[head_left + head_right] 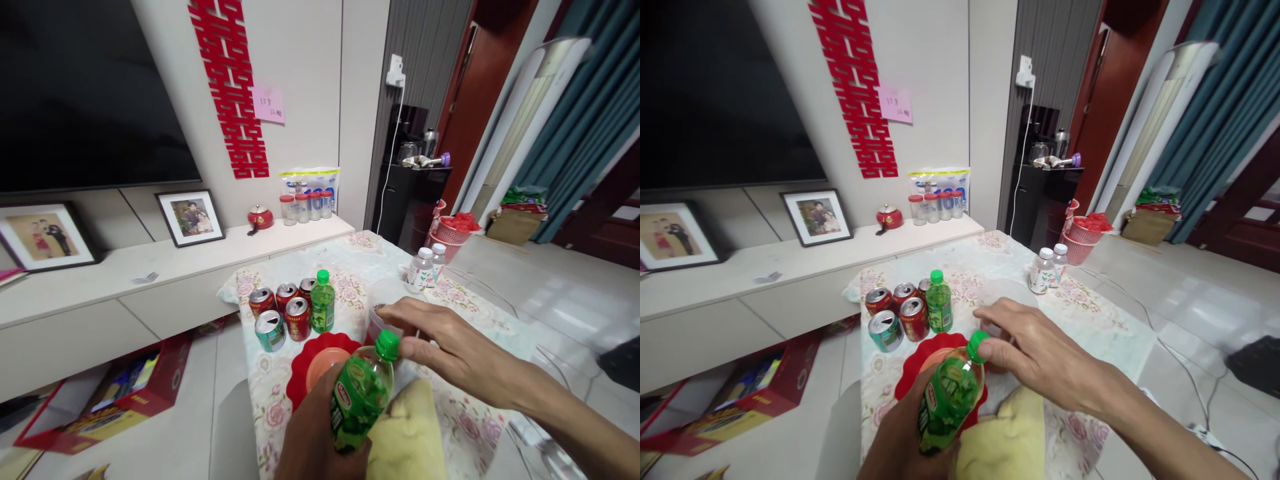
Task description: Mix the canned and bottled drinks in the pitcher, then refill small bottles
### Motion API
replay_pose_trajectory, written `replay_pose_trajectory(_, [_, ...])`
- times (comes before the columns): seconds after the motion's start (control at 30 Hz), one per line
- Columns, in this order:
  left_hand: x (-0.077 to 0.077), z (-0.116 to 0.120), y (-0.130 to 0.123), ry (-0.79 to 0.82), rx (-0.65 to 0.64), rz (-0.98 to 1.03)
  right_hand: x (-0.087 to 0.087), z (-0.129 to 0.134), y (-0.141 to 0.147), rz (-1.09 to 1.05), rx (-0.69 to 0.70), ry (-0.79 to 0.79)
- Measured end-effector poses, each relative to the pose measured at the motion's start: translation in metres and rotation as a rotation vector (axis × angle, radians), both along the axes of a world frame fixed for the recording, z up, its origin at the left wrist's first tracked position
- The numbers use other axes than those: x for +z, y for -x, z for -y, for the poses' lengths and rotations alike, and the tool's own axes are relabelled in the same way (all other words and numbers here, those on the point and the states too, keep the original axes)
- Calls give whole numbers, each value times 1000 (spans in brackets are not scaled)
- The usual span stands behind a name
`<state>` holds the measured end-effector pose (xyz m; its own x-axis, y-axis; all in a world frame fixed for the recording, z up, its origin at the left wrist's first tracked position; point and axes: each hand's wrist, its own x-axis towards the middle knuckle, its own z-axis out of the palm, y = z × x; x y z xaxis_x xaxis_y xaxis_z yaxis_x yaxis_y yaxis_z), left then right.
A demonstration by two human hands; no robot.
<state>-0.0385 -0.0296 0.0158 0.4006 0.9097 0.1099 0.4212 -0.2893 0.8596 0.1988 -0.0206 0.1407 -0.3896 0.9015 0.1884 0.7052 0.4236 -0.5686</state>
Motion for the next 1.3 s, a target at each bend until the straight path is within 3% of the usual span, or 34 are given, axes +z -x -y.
replay_pose_trajectory(0.1, [-4,-1,-2,16,1,7,2,-3,3,-59,64,59])
replay_pose_trajectory(0.2, [-9,-1,-4,-4,26,4,3,-6,6,-42,-36,148])
replay_pose_trajectory(0.27, [-11,-2,-4,-3,47,3,5,-7,6,-28,-44,139])
replay_pose_trajectory(0.43, [-16,-3,-5,-11,61,9,9,-12,7,-25,127,91])
replay_pose_trajectory(0.57, [-21,-6,-8,-67,37,47,9,-15,15,-2,47,119])
replay_pose_trajectory(0.67, [-26,-8,-7,-155,98,30,21,-19,13,-24,-29,73])
replay_pose_trajectory(0.8, [-39,-12,4,-293,337,31,57,-40,-9,36,-213,-165])
replay_pose_trajectory(0.9, [-63,-16,17,-322,495,64,78,-71,-24,229,-367,-335])
replay_pose_trajectory(1.0, [-103,-19,31,-329,568,97,77,-109,-25,401,-409,-376])
replay_pose_trajectory(1.17, [-168,-18,46,-386,622,-8,44,-172,-8,631,-368,-286])
replay_pose_trajectory(1.3, [-192,-21,51,-351,620,-110,15,-210,18,690,-233,-203])
